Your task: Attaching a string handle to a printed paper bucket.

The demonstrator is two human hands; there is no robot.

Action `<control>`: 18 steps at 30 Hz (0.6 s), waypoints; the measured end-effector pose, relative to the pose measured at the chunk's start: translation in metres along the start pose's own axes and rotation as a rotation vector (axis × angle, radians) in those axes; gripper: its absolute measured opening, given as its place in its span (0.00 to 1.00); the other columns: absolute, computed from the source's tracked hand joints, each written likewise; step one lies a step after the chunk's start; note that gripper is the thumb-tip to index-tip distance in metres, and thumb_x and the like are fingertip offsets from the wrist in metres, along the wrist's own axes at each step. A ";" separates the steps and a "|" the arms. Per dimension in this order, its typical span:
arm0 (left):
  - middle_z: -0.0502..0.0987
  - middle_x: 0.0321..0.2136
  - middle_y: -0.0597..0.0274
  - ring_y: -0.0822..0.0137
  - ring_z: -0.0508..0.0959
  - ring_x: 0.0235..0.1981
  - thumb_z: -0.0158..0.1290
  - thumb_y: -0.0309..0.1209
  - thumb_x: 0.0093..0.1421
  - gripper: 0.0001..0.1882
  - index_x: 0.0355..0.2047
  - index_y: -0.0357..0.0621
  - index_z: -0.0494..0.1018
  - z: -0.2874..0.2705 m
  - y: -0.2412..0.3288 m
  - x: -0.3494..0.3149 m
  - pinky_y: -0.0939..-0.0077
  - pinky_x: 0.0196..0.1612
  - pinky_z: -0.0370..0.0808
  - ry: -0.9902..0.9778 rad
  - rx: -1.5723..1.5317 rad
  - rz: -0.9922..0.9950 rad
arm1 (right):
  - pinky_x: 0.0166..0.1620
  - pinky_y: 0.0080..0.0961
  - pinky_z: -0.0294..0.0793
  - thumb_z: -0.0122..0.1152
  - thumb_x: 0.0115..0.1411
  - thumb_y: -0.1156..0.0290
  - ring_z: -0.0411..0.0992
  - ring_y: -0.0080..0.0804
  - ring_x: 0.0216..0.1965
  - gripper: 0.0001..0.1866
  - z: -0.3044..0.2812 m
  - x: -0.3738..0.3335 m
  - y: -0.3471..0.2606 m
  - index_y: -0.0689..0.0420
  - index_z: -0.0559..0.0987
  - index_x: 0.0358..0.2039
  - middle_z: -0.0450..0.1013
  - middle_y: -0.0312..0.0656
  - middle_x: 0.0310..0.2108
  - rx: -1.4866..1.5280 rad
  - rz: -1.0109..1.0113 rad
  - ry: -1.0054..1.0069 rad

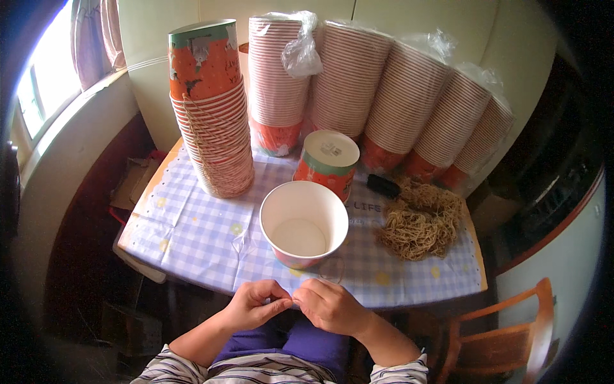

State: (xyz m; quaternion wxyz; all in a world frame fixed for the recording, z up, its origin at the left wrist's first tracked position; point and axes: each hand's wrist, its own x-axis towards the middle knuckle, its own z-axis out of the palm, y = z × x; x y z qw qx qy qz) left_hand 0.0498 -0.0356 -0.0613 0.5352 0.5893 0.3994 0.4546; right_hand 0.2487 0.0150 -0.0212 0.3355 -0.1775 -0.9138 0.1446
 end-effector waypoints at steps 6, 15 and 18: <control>0.75 0.24 0.59 0.70 0.75 0.25 0.57 0.27 0.59 0.05 0.32 0.37 0.76 0.001 0.010 0.002 0.77 0.29 0.72 0.027 0.151 0.196 | 0.29 0.28 0.74 0.65 0.50 0.80 0.74 0.37 0.26 0.09 0.001 -0.004 -0.003 0.58 0.76 0.33 0.71 0.42 0.28 0.102 0.114 0.039; 0.75 0.26 0.57 0.66 0.76 0.27 0.55 0.25 0.60 0.04 0.33 0.37 0.75 -0.004 0.015 0.003 0.74 0.31 0.72 0.013 0.188 0.245 | 0.26 0.26 0.73 0.67 0.47 0.81 0.74 0.34 0.24 0.12 -0.001 -0.004 -0.003 0.57 0.78 0.33 0.72 0.40 0.26 0.090 0.060 0.066; 0.74 0.26 0.57 0.65 0.76 0.27 0.54 0.25 0.60 0.04 0.34 0.37 0.74 -0.006 0.017 0.004 0.74 0.31 0.72 0.001 0.193 0.240 | 0.27 0.27 0.74 0.67 0.47 0.81 0.74 0.35 0.24 0.12 -0.001 -0.001 -0.003 0.57 0.77 0.33 0.72 0.40 0.26 0.068 0.034 0.078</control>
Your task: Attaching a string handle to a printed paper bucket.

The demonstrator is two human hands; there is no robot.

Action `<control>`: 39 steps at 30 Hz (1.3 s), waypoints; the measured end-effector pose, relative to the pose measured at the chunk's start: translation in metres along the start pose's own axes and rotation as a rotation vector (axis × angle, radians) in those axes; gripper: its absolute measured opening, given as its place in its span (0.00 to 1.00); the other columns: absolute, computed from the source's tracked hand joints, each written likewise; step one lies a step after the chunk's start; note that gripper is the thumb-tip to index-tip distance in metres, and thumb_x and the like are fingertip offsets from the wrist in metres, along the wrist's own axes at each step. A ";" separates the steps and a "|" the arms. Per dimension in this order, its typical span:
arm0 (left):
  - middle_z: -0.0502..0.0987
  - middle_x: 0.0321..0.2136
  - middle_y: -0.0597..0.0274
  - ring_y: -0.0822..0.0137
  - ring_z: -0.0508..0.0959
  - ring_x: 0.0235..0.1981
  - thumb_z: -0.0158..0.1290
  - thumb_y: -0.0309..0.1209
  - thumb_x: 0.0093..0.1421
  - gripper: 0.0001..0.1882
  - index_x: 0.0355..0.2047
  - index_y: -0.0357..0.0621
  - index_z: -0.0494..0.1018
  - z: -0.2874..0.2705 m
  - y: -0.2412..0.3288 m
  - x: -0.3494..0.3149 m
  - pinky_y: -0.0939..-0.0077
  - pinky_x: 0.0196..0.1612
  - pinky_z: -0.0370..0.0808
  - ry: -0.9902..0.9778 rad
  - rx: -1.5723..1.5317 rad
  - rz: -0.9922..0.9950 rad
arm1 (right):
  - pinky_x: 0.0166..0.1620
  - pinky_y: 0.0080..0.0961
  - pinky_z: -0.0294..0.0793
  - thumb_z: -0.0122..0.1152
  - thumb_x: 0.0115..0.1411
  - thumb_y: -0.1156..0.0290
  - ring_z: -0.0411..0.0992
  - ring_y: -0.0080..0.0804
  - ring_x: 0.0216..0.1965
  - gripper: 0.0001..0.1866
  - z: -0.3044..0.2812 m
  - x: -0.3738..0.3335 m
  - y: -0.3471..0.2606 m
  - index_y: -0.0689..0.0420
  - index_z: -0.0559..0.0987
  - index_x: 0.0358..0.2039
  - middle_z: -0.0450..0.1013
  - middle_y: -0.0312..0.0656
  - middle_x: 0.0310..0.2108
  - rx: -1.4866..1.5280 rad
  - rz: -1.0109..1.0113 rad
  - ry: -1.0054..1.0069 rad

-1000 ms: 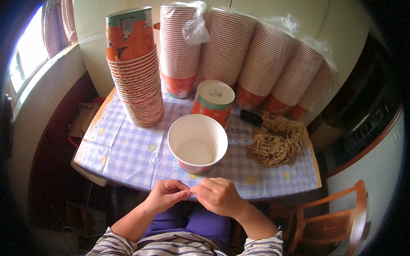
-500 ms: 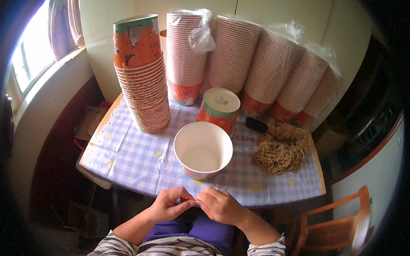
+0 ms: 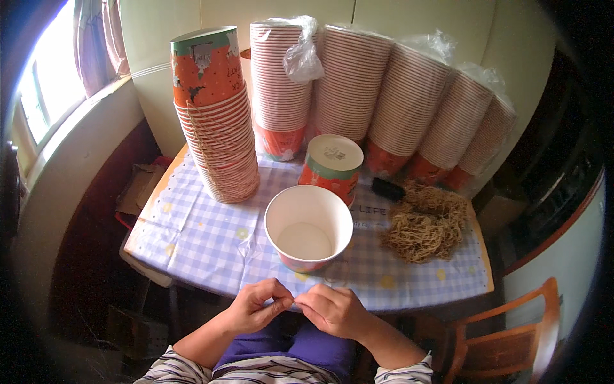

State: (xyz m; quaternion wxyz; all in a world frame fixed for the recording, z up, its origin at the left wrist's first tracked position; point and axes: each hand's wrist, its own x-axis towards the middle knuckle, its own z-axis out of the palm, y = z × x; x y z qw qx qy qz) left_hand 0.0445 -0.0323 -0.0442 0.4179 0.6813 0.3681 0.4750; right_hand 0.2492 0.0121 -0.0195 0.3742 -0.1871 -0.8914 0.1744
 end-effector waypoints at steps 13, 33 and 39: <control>0.77 0.28 0.57 0.59 0.76 0.27 0.58 0.17 0.49 0.09 0.32 0.39 0.74 -0.031 0.012 0.031 0.71 0.30 0.72 0.272 0.519 0.346 | 0.31 0.33 0.71 0.63 0.52 0.75 0.72 0.41 0.27 0.03 -0.012 0.079 0.026 0.60 0.77 0.27 0.70 0.43 0.25 0.251 0.028 -0.105; 0.77 0.27 0.60 0.71 0.76 0.27 0.57 0.23 0.56 0.07 0.35 0.40 0.79 -0.063 -0.044 0.059 0.79 0.29 0.73 0.418 0.481 -0.100 | 0.38 0.34 0.74 0.57 0.52 0.71 0.74 0.41 0.32 0.07 0.015 0.131 0.097 0.61 0.79 0.26 0.76 0.45 0.29 0.092 0.345 -0.373; 0.77 0.26 0.61 0.74 0.75 0.26 0.56 0.21 0.56 0.05 0.34 0.36 0.78 -0.061 -0.036 0.060 0.80 0.30 0.72 0.417 0.489 -0.103 | 0.39 0.34 0.74 0.57 0.52 0.72 0.75 0.41 0.33 0.06 0.016 0.132 0.094 0.61 0.79 0.25 0.76 0.45 0.29 0.090 0.378 -0.402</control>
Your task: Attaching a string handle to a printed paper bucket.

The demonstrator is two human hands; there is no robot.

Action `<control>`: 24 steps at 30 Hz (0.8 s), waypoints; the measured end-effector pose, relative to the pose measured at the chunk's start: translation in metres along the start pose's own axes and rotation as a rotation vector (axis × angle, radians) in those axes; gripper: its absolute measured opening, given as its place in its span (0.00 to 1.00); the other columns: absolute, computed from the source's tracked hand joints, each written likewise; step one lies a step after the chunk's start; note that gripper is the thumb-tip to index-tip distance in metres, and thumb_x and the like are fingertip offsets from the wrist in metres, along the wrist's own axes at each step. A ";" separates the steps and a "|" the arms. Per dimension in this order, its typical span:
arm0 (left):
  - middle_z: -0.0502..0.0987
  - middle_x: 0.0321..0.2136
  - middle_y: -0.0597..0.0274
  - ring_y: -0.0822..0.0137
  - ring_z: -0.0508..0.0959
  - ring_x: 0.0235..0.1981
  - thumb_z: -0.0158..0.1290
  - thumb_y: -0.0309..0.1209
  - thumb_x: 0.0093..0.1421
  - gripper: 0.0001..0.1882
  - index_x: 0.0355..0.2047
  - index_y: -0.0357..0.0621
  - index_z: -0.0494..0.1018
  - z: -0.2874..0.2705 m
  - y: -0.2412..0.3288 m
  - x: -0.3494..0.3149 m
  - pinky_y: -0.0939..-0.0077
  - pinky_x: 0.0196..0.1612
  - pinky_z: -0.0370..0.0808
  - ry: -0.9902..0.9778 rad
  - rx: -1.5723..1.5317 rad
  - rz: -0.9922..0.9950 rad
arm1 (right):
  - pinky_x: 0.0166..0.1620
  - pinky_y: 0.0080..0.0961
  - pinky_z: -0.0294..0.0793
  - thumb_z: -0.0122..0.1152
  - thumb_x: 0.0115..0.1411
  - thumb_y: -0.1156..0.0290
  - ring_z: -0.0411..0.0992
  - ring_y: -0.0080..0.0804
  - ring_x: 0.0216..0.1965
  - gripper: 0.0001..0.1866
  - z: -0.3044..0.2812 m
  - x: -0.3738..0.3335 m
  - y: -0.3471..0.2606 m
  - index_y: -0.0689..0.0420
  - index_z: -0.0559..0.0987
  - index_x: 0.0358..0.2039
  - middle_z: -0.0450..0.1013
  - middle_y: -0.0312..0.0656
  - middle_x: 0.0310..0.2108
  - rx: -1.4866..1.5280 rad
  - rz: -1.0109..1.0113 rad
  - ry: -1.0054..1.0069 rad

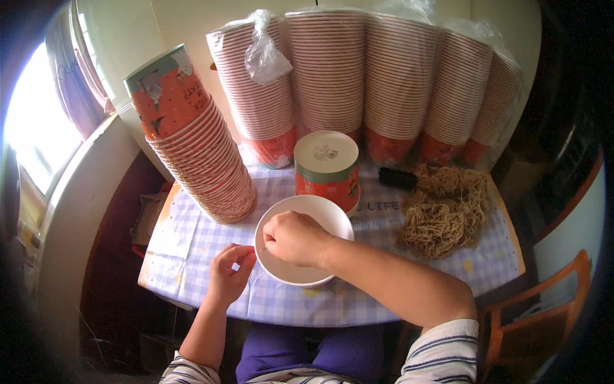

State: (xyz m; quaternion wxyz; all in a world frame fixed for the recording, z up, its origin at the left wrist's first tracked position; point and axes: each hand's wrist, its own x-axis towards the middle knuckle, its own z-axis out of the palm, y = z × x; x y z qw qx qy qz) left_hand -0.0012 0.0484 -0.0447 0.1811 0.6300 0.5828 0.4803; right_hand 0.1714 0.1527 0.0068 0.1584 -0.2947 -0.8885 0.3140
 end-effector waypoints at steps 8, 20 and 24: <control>0.77 0.26 0.60 0.72 0.75 0.26 0.56 0.21 0.55 0.05 0.34 0.36 0.77 0.003 -0.004 0.003 0.79 0.31 0.72 0.000 -0.012 0.019 | 0.38 0.39 0.75 0.54 0.52 0.71 0.76 0.47 0.30 0.09 0.005 0.000 0.004 0.59 0.81 0.26 0.77 0.51 0.26 0.008 -0.056 0.059; 0.77 0.27 0.58 0.71 0.76 0.27 0.58 0.22 0.54 0.07 0.34 0.37 0.78 0.001 0.001 0.005 0.78 0.31 0.73 -0.017 -0.013 0.015 | 0.38 0.38 0.76 0.54 0.52 0.71 0.77 0.46 0.29 0.09 0.006 0.001 0.002 0.58 0.82 0.27 0.77 0.50 0.26 0.020 -0.051 0.069; 0.78 0.28 0.57 0.70 0.78 0.28 0.59 0.22 0.52 0.09 0.35 0.36 0.78 0.000 0.004 0.006 0.77 0.32 0.74 -0.036 0.005 0.003 | 0.37 0.38 0.76 0.55 0.51 0.71 0.77 0.45 0.29 0.09 0.008 0.002 0.003 0.58 0.82 0.26 0.77 0.50 0.25 0.013 -0.035 0.073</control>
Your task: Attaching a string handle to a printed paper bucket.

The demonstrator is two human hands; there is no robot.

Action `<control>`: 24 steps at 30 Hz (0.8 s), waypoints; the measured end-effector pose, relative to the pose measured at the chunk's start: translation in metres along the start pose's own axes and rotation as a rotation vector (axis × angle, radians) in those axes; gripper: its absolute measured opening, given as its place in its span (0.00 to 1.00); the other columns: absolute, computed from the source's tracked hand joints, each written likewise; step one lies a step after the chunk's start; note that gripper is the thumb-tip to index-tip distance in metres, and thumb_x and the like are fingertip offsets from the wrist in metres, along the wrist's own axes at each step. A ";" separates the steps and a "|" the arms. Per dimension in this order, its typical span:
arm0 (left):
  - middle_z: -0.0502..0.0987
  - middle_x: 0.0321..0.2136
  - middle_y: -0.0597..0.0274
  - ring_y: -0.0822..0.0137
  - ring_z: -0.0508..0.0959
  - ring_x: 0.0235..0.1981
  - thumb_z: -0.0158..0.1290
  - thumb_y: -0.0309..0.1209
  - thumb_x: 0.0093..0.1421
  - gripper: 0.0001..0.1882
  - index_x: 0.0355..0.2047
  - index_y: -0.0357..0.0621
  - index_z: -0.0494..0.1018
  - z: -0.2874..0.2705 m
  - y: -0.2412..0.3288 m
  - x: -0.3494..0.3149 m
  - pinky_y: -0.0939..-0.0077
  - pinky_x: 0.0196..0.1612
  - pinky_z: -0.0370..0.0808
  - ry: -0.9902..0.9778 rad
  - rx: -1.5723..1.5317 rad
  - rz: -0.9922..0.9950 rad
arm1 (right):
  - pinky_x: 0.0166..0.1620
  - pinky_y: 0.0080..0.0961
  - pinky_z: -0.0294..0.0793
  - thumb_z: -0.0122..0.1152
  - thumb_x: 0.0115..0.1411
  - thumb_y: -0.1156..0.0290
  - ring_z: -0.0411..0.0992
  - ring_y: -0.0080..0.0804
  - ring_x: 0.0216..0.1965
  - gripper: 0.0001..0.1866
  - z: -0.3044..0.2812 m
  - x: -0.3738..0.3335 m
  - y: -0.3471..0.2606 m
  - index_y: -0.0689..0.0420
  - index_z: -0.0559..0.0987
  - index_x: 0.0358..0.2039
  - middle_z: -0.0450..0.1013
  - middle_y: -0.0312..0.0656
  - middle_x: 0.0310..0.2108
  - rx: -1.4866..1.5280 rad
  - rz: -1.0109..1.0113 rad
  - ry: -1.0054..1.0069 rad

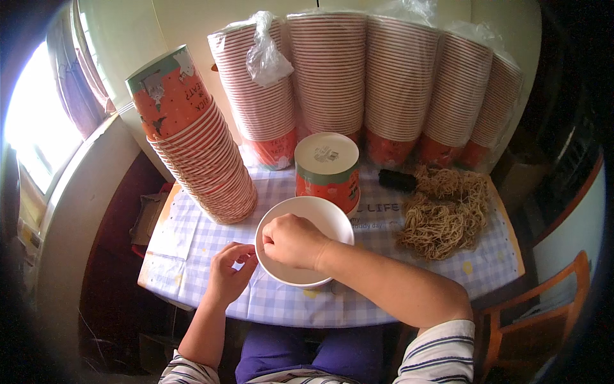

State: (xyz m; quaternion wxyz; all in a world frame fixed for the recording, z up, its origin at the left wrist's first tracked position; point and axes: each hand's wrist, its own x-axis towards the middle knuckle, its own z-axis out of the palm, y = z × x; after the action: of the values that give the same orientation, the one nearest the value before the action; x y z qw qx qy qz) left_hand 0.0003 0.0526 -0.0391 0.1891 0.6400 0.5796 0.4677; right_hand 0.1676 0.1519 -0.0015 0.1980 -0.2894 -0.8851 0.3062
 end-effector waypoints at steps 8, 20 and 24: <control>0.78 0.28 0.56 0.67 0.79 0.28 0.57 0.19 0.52 0.06 0.32 0.35 0.78 0.000 0.000 0.004 0.78 0.28 0.75 -0.004 0.047 0.051 | 0.38 0.35 0.74 0.57 0.50 0.71 0.75 0.43 0.32 0.08 0.003 0.001 -0.003 0.61 0.80 0.26 0.77 0.48 0.30 0.035 0.040 -0.061; 0.79 0.35 0.52 0.60 0.80 0.39 0.48 0.27 0.62 0.06 0.34 0.37 0.72 -0.004 -0.028 -0.022 0.65 0.50 0.74 -0.403 -1.148 -0.506 | 0.35 0.33 0.74 0.66 0.52 0.64 0.74 0.38 0.28 0.17 -0.037 -0.062 -0.057 0.58 0.74 0.39 0.73 0.44 0.26 -0.045 -0.027 -0.085; 0.79 0.37 0.50 0.56 0.80 0.42 0.48 0.28 0.63 0.05 0.33 0.40 0.72 -0.003 -0.020 -0.041 0.60 0.52 0.73 -0.431 -1.365 -0.635 | 0.29 0.32 0.74 0.68 0.48 0.68 0.74 0.38 0.26 0.12 -0.019 -0.106 -0.084 0.55 0.74 0.31 0.71 0.40 0.26 -0.297 -0.163 0.104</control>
State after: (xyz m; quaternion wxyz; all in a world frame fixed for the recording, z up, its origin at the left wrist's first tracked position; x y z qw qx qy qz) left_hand -0.0096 0.0194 -0.0689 0.7738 0.2627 0.2697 0.5095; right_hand 0.2253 0.0387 0.0493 0.2229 -0.2582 -0.9296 0.1398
